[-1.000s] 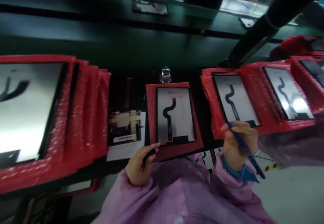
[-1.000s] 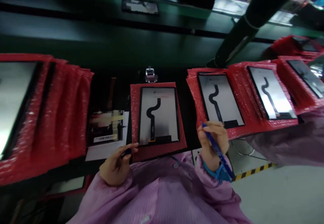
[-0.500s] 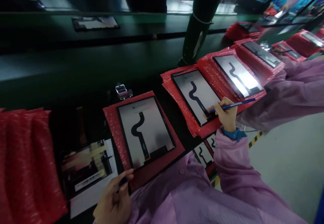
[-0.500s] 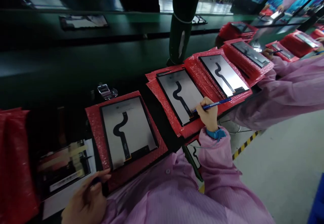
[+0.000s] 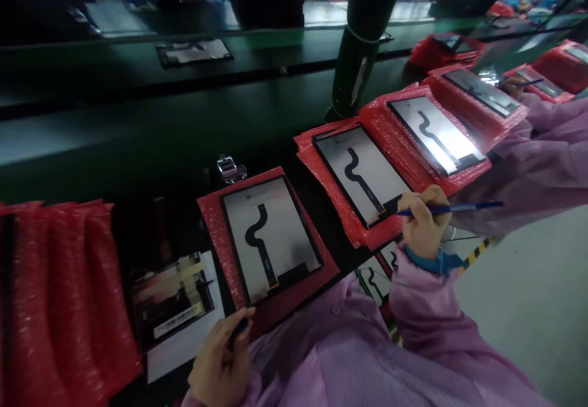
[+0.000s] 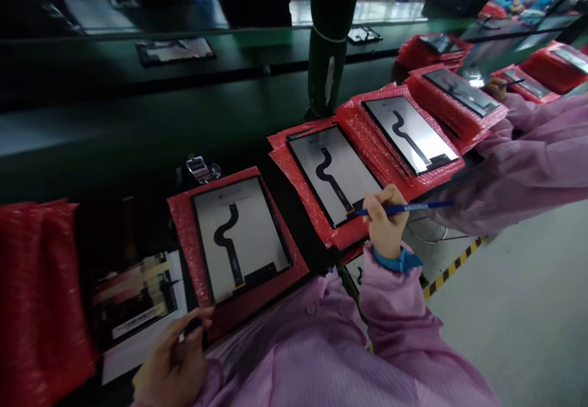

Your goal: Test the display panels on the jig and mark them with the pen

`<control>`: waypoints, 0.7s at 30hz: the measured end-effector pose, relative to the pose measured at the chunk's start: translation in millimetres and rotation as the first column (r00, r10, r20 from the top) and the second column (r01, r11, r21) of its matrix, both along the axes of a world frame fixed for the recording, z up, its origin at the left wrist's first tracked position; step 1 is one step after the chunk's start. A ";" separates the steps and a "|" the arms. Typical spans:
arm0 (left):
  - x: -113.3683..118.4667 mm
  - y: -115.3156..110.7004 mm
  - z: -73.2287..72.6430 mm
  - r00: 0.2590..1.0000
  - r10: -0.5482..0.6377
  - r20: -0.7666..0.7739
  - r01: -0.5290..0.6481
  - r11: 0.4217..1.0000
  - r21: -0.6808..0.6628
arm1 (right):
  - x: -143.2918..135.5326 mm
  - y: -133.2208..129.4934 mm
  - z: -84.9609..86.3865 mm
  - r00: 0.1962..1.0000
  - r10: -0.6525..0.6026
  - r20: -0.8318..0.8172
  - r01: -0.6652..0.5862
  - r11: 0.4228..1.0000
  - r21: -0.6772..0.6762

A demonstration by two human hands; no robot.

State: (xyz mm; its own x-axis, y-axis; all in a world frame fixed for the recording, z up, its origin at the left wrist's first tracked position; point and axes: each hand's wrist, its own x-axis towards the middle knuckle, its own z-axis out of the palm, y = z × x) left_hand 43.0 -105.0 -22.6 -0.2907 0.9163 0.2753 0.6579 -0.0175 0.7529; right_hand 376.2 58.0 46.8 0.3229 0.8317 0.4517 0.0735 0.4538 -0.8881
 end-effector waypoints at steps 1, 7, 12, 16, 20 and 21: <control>6.1 1.1 6.4 0.996 -0.081 0.023 0.080 0.996 0.031 | -11.6 -11.6 2.4 0.989 0.109 -0.099 -0.108 0.994 0.014; 50.1 16.1 36.8 0.844 -0.437 0.311 0.426 0.899 0.106 | -85.7 -76.8 -17.2 0.619 0.665 -0.418 -0.782 0.571 -0.248; 57.6 19.8 33.7 0.753 -0.467 0.463 0.481 0.871 0.096 | -108.5 -86.9 -34.8 0.708 0.621 -0.337 -0.702 0.567 -0.431; 53.9 14.6 29.1 0.747 -0.429 0.508 0.452 0.888 0.086 | -117.7 -83.5 -36.0 0.726 0.668 -0.164 -0.674 0.642 -0.366; 54.3 10.7 29.3 0.702 -0.387 0.598 0.415 0.905 0.098 | -128.4 -95.2 -48.2 0.762 0.647 -0.017 -0.581 0.672 -0.458; 53.8 10.4 30.8 0.687 -0.378 0.621 0.392 0.912 0.122 | -130.5 -99.3 -51.1 0.752 0.659 0.026 -0.561 0.659 -0.501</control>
State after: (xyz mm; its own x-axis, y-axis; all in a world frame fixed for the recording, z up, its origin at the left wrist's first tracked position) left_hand 96.8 -94.6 8.2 -0.0090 0.9895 0.1443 -0.0160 -0.1445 0.9894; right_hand 245.7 -41.4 -4.4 -0.3805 0.9246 -0.0172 0.1090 0.0264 -0.9937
